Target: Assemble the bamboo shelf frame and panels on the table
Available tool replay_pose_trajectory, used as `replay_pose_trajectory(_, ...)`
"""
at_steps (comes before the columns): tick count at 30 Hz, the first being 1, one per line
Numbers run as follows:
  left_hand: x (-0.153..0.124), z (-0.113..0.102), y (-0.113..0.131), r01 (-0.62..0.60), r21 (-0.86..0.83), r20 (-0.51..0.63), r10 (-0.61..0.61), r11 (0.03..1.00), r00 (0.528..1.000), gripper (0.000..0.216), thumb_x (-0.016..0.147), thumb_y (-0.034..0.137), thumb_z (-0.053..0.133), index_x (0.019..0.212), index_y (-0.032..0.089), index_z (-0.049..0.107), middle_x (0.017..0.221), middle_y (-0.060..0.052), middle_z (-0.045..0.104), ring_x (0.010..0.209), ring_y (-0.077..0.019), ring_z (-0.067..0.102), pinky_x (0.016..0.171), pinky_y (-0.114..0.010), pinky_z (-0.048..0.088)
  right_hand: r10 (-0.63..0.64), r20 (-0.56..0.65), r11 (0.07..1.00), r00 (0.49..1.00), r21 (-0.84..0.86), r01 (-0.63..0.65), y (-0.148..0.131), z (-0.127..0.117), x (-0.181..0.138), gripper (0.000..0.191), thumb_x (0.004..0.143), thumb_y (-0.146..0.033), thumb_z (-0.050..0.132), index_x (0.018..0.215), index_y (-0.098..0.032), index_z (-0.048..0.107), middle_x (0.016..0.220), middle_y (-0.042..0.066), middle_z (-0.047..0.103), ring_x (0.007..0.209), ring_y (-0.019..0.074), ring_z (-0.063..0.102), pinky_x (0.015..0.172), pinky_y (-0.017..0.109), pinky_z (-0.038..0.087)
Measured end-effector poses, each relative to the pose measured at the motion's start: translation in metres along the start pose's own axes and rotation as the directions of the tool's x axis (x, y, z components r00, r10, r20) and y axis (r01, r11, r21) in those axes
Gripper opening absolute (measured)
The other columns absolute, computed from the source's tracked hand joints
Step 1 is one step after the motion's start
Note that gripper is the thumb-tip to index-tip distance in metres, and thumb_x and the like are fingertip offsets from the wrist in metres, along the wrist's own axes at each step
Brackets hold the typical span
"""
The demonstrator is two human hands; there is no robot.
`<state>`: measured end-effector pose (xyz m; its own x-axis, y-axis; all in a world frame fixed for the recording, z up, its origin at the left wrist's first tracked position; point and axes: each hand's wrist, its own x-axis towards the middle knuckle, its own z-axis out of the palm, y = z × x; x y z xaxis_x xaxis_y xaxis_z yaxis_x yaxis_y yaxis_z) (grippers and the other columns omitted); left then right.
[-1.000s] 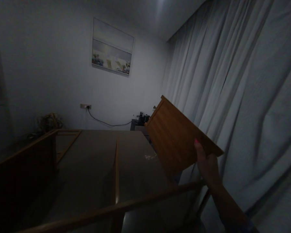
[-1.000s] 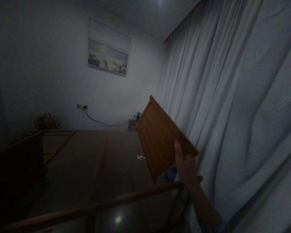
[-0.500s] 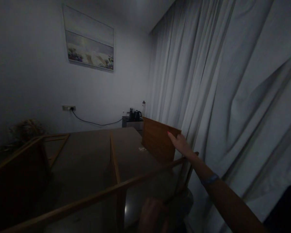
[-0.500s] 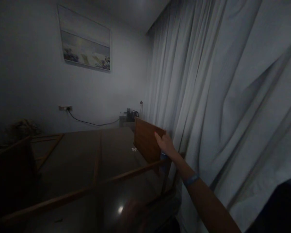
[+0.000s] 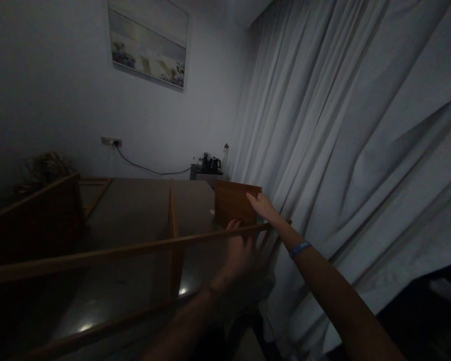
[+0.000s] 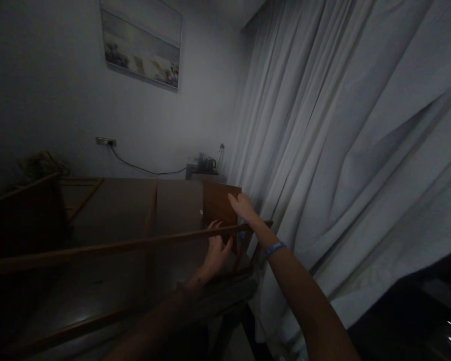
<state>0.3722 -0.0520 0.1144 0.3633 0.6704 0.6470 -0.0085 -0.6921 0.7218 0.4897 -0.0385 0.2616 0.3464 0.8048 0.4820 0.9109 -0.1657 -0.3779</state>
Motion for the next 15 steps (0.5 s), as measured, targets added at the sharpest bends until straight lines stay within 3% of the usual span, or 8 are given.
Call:
replay_pose_trajectory(5, 0.017, 0.01, 0.0, 0.005, -0.133, -0.025, -0.008, 0.991, 1.0, 0.061, 0.088, 0.034, 0.051, 0.143, 0.018, 0.033, 0.154, -0.015, 0.024, 0.149, -0.0321, 0.012, 0.121, -0.053, 0.018, -0.029, 0.039, 1.0, 0.999, 0.008, 0.029, 0.002, 0.0, 0.003, 0.035, 0.094, -0.031, 0.043, 0.085, -0.012, 0.071, 0.08, 0.012, 0.073, 0.084, 0.0245, 0.07, 0.073, 0.027, 0.051)
replay_pose_trajectory(10, 0.024, 0.014, -0.002, 0.003, -0.247, 0.05, 0.01, 0.969, 0.999, 0.074, 0.088, 0.039, 0.054, 0.151, 0.022, 0.019, 0.162, -0.01, 0.005, 0.15, -0.0285, 0.005, 0.123, -0.048, 0.014, -0.049, 0.045, 0.997, 0.998, 0.056, 0.046, 0.008, 0.003, 0.005, 0.036, 0.093, -0.032, 0.043, 0.09, -0.011, 0.072, 0.088, 0.014, 0.074, 0.091, 0.0261, 0.07, 0.079, 0.029, 0.053)
replay_pose_trajectory(15, 0.026, 0.025, -0.015, 0.023, -0.199, 0.079, -0.008, 0.98, 0.997, 0.095, 0.084, 0.037, 0.062, 0.153, 0.02, -0.001, 0.16, -0.012, -0.017, 0.15, -0.0274, -0.009, 0.123, -0.047, 0.01, -0.101, 0.096, 0.985, 0.99, 0.151, 0.086, 0.014, 0.01, 0.008, 0.032, 0.091, -0.03, 0.046, 0.099, -0.011, 0.071, 0.098, 0.015, 0.073, 0.1, 0.028, 0.068, 0.088, 0.034, 0.053)
